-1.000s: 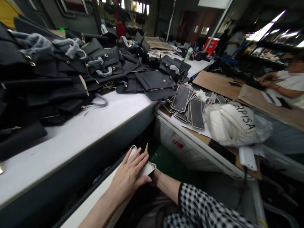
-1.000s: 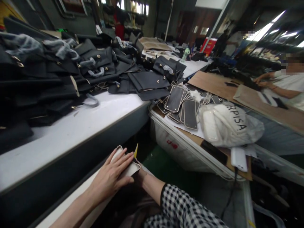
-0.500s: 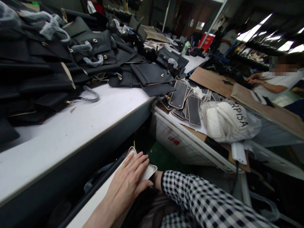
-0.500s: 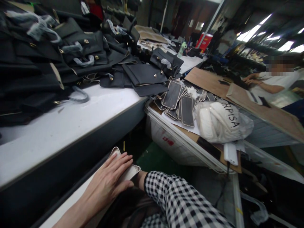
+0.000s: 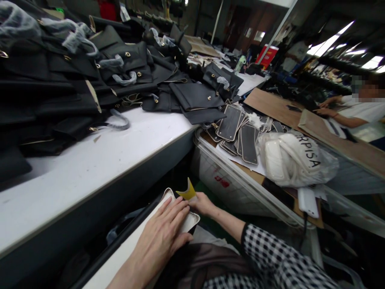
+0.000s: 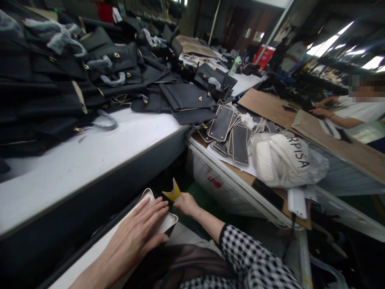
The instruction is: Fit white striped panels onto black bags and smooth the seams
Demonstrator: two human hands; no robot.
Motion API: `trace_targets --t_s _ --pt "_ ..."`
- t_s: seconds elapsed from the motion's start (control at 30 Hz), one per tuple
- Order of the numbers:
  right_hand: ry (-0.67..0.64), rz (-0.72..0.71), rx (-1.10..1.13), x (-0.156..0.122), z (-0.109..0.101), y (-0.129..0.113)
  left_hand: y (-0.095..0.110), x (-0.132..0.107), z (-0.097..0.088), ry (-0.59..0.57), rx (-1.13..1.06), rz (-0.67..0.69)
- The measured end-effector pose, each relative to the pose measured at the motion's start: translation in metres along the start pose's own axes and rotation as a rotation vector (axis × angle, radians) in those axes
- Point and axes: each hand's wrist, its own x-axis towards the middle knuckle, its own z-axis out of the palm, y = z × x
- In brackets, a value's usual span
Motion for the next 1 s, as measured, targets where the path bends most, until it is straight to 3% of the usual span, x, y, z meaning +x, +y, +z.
trace_targets --t_s 0.13,0.23,0.33,0.5,1.0 --pt "-0.138 0.007 -0.100 -0.041 -0.072 0.003 0.002 -0.001 0.001 -0.030 -0.036 0.002" --pt "-0.325 0.039 -0.195 -0.072 -0.098 -0.009 0.003 -0.001 0.001 -0.026 -0.070 0.000" --pt "-0.470 0.016 -0.372 -0.087 -0.093 -0.027 0.003 -0.001 0.001 -0.017 -0.086 -0.013" --pt "-0.563 0.035 -0.489 -0.086 -0.070 -0.044 0.002 -0.002 0.005 -0.025 -0.071 -0.008" --pt "-0.463 0.095 -0.505 -0.094 -0.058 -0.057 0.002 0.003 0.001 0.021 -0.055 0.014"
